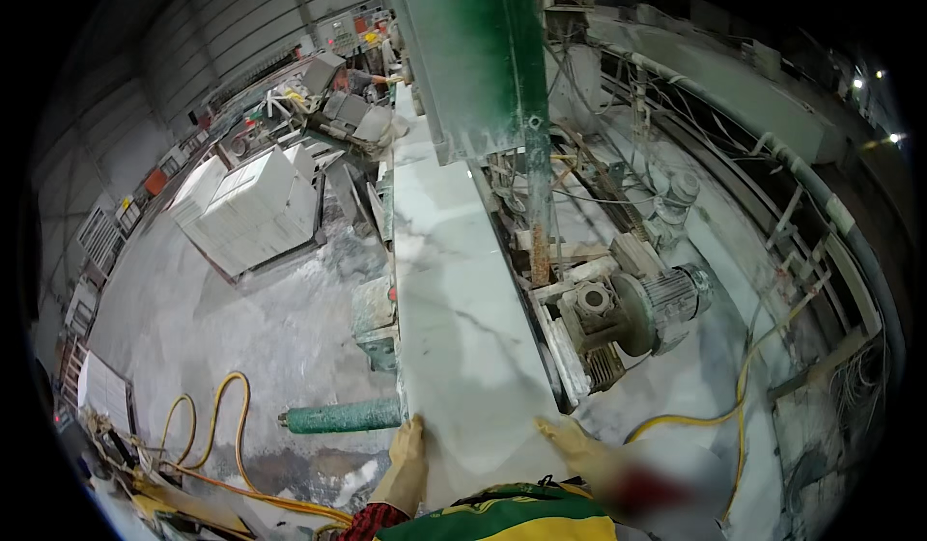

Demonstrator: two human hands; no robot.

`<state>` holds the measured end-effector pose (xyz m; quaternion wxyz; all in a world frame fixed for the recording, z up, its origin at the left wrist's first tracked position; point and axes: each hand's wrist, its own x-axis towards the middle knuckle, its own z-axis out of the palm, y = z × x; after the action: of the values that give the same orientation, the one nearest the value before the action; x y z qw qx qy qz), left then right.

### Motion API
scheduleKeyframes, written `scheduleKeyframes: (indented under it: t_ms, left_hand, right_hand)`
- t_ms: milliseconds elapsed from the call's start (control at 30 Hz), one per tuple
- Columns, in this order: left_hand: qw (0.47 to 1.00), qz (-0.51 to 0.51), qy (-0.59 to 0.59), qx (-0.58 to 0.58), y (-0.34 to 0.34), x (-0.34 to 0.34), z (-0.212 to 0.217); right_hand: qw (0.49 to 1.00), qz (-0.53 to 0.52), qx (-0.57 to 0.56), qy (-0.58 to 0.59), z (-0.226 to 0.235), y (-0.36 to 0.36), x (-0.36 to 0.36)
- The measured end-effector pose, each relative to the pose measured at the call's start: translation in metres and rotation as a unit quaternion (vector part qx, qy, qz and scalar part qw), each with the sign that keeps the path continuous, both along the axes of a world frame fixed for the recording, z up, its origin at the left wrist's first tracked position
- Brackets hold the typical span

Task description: The person feeds large white stone slabs into a processing machine and retrieves them after they pass through. The person repeats this action with multiple slabs in a factory setting.

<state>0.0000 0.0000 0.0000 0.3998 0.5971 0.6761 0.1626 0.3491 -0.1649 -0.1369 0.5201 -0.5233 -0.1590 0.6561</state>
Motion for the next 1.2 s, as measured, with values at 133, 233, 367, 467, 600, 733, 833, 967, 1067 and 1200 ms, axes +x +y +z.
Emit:
scheduleKeyframes:
  t_ms: [133,233,367,467,600,733,833,967,1067,1200]
  left_hand:
    - [0.999,0.038,0.006,-0.034,0.005,0.008,0.019]
    - [0.984,0.146,-0.099,0.012,0.005,0.025,0.033]
    - [0.957,-0.038,-0.13,0.256,0.018,0.007,0.018]
    - [0.912,-0.241,-0.029,0.331,0.032,0.017,0.028]
    - [0.927,-0.248,-0.005,0.281,0.032,0.019,0.019]
    - [0.926,-0.257,-0.006,0.275,0.034,0.034,0.028]
    - [0.929,-0.255,0.005,0.269,0.036,0.039,0.028]
    - [0.878,-0.276,0.146,0.363,0.037,0.048,0.047]
    - [0.825,-0.325,0.182,0.425,0.055,0.058,0.055]
    - [0.854,-0.351,0.174,0.342,0.063,0.075,0.034]
  right_hand:
    - [0.995,-0.047,-0.063,-0.055,0.111,0.01,-0.03]
    - [0.993,-0.048,-0.045,-0.096,0.083,0.007,-0.021]
    - [0.988,-0.043,-0.107,-0.1,0.139,0.017,-0.031]
    - [0.991,-0.031,-0.105,-0.083,0.121,0.016,-0.027]
    - [0.998,-0.025,-0.011,-0.061,0.07,0.018,-0.018]
    - [0.997,-0.041,-0.045,-0.038,0.07,0.014,-0.009]
    - [0.997,-0.026,-0.048,-0.059,0.092,0.015,-0.008]
    - [0.87,0.151,0.02,-0.469,0.127,0.013,0.003]
    - [0.804,0.123,-0.124,-0.568,0.179,0.036,-0.008]
    - [0.611,-0.02,0.183,-0.77,0.115,0.072,-0.001]
